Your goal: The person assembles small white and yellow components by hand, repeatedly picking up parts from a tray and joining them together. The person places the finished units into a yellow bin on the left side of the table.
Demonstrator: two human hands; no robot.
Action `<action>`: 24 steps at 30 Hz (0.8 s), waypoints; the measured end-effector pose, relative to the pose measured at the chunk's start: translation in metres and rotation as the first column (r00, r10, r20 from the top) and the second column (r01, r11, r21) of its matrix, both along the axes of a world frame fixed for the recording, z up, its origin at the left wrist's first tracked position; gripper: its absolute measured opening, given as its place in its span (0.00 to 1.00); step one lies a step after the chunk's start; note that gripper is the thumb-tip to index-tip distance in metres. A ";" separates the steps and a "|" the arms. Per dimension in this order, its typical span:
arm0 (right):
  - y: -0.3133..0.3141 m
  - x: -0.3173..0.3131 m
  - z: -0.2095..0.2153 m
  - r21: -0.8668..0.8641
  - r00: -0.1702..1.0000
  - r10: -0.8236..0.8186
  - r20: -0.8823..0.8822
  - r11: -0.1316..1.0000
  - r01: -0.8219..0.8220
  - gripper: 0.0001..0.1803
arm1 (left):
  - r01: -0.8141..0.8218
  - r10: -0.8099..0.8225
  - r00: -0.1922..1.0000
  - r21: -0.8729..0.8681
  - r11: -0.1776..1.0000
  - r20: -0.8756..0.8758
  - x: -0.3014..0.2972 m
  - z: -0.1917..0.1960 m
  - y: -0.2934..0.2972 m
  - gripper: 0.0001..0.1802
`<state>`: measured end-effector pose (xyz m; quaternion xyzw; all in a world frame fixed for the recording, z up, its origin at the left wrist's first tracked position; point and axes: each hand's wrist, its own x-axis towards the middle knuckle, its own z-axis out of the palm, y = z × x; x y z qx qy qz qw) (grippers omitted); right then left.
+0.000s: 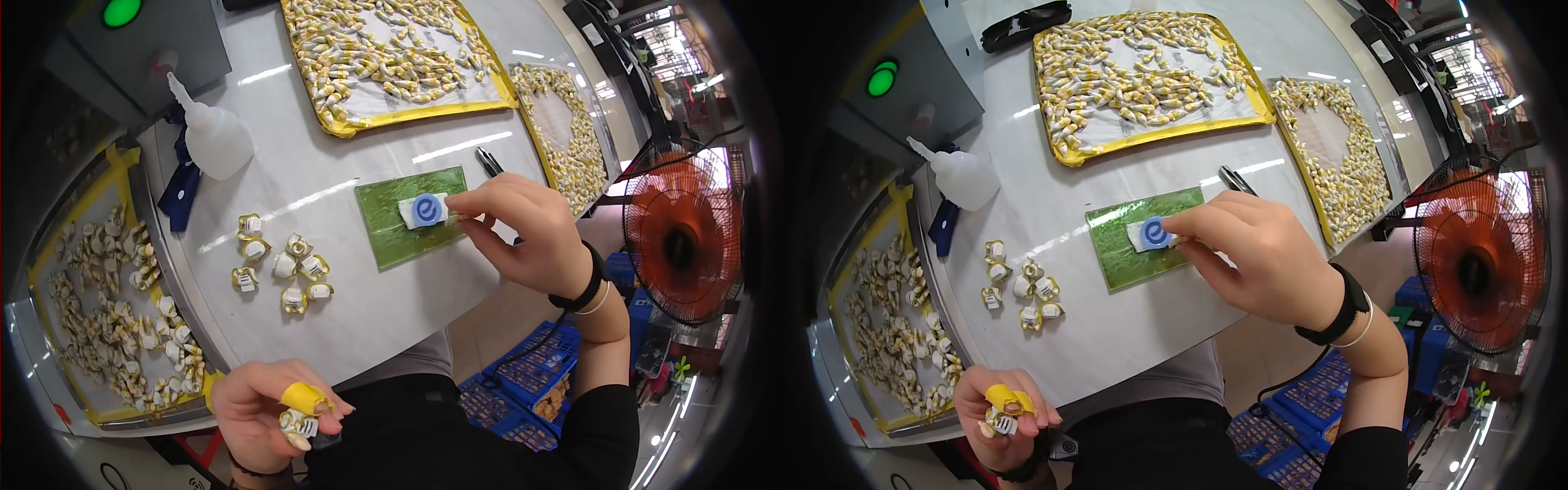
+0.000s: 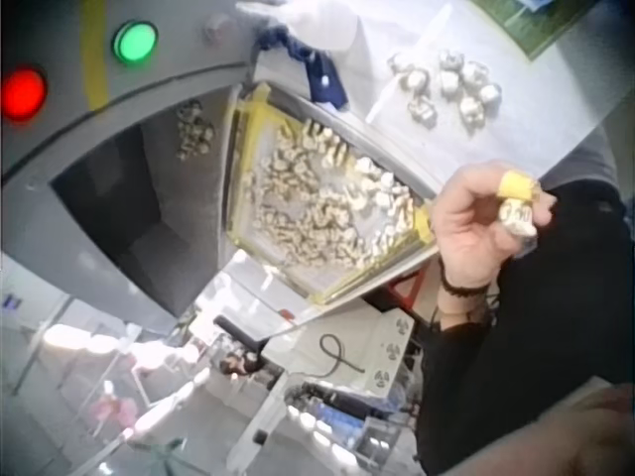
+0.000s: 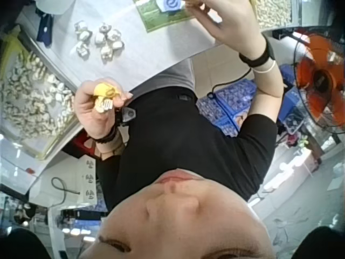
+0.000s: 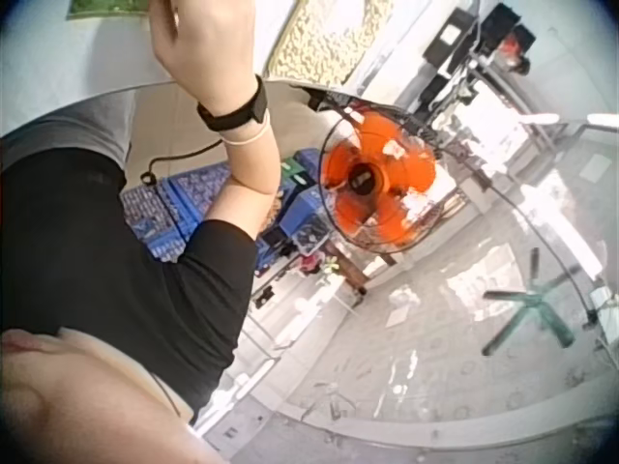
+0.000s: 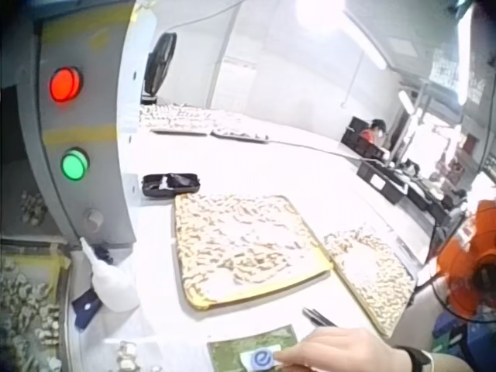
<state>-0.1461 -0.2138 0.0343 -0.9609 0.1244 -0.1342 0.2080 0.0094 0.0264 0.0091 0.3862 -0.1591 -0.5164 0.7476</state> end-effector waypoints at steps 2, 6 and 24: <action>0.002 0.000 -0.002 -0.111 1.000 0.024 -0.012 0.994 -0.025 0.11 | -0.030 0.029 0.998 0.024 0.999 0.048 -0.001 0.003 -0.002 0.23; -0.001 0.000 -0.009 -0.290 0.991 0.137 -0.004 0.948 -0.133 0.13 | -0.104 0.097 0.987 0.041 0.994 0.131 -0.004 0.003 -0.001 0.24; -0.002 0.009 -0.003 -0.197 0.980 0.136 -0.148 0.967 -0.164 0.11 | -0.184 0.189 0.942 -0.045 0.982 0.279 -0.003 -0.005 0.002 0.24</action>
